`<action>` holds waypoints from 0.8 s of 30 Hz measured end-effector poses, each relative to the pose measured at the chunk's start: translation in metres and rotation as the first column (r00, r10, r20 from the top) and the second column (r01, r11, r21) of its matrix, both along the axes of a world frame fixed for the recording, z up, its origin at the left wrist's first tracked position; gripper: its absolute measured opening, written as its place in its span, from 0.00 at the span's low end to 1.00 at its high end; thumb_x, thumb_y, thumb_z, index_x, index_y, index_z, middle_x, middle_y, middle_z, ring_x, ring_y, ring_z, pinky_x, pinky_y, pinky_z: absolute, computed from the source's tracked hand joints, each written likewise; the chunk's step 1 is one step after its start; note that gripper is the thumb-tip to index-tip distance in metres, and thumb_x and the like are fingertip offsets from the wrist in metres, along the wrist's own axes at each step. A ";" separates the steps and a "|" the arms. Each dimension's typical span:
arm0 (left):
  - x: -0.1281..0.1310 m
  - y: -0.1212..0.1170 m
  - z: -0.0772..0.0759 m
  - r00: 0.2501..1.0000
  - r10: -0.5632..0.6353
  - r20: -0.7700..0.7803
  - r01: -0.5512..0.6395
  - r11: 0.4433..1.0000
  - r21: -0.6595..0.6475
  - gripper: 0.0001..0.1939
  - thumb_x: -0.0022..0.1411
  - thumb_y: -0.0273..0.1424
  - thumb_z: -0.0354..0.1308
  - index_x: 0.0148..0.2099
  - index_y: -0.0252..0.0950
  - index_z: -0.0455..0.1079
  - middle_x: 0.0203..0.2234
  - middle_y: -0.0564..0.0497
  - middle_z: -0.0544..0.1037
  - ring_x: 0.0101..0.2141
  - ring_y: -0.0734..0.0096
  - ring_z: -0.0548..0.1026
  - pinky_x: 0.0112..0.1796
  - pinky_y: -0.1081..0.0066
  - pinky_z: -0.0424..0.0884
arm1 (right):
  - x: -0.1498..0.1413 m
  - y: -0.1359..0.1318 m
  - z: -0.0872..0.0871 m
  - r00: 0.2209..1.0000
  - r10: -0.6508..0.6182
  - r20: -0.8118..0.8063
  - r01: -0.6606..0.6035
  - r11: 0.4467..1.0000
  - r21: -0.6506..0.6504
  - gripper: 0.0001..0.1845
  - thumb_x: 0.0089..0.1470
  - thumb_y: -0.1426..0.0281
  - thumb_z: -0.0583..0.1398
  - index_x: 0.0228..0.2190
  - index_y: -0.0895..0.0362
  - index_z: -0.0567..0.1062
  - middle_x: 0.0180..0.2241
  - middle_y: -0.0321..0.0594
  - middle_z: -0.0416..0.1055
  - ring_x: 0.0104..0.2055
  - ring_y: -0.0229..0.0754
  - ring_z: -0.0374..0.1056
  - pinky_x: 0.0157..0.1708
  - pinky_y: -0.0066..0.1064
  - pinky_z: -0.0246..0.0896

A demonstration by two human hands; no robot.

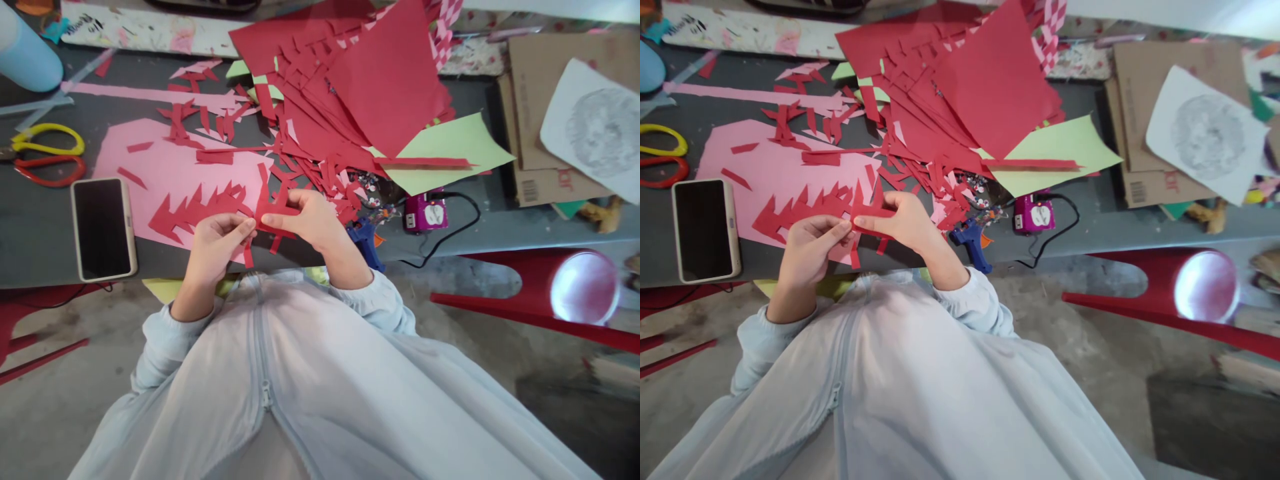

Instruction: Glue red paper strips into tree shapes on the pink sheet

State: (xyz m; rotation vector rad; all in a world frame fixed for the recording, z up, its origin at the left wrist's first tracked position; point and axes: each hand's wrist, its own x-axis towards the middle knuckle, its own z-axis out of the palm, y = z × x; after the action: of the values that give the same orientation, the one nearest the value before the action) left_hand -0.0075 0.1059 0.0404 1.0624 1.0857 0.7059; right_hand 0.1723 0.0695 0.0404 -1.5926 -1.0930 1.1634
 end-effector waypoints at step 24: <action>-0.019 0.005 -0.004 0.992 -0.032 -0.122 0.038 0.998 0.041 0.13 0.51 0.40 0.70 0.30 0.34 0.77 0.20 0.52 0.78 0.20 0.77 0.72 0.22 0.76 0.69 | 0.034 0.001 -0.006 0.914 -0.306 0.268 0.267 0.948 0.171 0.11 0.54 0.61 0.65 0.30 0.56 0.82 0.28 0.40 0.78 0.30 0.42 0.73 0.34 0.36 0.68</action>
State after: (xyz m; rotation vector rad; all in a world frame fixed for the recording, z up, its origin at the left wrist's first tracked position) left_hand -0.0269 0.1107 0.0364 1.1712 1.1572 0.6461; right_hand 0.2063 0.0701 0.0349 -1.7868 -1.0498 0.6613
